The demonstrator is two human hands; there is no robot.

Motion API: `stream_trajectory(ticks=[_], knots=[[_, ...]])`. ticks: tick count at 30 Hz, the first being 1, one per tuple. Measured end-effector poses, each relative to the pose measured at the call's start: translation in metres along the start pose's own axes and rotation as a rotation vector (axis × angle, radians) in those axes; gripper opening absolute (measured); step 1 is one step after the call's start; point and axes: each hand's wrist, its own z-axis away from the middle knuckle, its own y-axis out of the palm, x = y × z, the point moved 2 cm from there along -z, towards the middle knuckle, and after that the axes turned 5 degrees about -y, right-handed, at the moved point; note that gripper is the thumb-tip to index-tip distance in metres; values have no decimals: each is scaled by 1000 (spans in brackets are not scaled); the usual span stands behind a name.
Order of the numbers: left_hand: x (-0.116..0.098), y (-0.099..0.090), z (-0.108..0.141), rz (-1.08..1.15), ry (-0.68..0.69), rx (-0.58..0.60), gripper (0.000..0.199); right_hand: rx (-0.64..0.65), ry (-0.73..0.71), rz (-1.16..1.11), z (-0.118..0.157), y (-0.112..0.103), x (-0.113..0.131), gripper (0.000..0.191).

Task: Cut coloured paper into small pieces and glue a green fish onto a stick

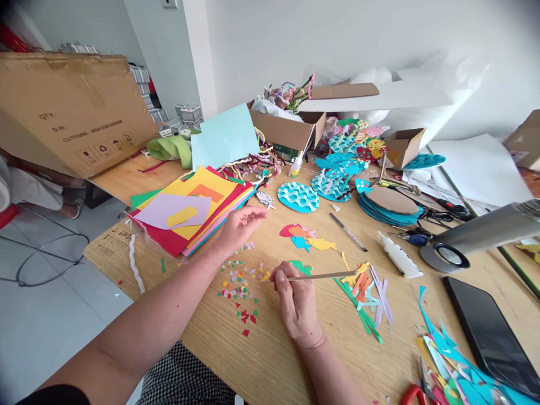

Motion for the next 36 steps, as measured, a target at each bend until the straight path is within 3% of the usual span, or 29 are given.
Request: stream_trajectory(ticks=[4,8,29,32,36], knots=[[-6,8,5,-55,25,183,20,36,23,21,0,1,0,38],[-10,13,9,-167,59,267,19,30,45,52,-2,1,-2,37],[-7,13,9,-213,59,226,21,107,34,112,-6,4,-2,32],[-7,13,10,-217,42,218,21,72,56,84,-5,3,-3,33],[-8,13,10,-198,37,209,21,-75,98,-52,-6,-4,-6,36]])
